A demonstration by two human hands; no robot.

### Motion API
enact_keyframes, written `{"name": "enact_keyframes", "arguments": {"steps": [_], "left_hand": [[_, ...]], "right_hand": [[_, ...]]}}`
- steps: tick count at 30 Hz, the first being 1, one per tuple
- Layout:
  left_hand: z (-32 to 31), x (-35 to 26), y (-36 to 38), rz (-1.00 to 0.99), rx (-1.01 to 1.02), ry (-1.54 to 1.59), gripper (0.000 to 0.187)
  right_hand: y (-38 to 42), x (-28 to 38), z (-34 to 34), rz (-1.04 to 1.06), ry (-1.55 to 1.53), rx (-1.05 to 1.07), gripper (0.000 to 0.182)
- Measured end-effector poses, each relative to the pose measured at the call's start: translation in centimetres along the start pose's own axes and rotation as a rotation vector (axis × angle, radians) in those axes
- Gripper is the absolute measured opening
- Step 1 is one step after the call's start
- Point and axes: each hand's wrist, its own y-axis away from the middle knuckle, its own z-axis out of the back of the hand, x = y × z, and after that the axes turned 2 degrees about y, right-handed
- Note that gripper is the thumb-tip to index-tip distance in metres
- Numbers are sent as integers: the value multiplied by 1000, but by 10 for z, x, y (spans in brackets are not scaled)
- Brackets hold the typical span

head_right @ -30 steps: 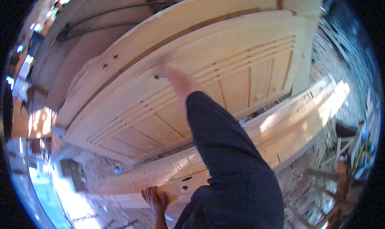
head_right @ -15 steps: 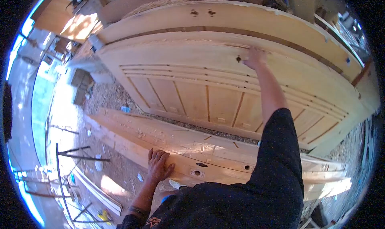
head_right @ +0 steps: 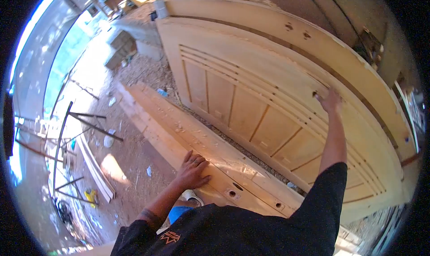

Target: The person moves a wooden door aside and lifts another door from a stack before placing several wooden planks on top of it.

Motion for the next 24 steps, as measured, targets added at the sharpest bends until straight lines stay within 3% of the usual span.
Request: {"name": "enact_keyframes", "arguments": {"steps": [4,7,13,18,20,23,24], "left_hand": [[0,3,2,-2,1,28,49],[-1,5,4,-20,-30,38,48],[-3,7,5,-34,-60,68,47],[-11,11,7,-49,-77,88,48],[-12,12,11,-44,-87,83,47],[-8,12,11,-53,-55,123,48],[-11,14,12,-64,-99,119,48]], "right_hand": [[1,9,16,-53,30,132,91],[-10,-5,-10,-31,30,20,86],[-12,-5,-10,-43,62,27,81],[-25,-21,-33,13,146,-34,67],[-11,-8,-6,161,49,38,59],[-26,-13,-32,32,300,41,55],[-24,-11,-26,10,248,47,58]]}}
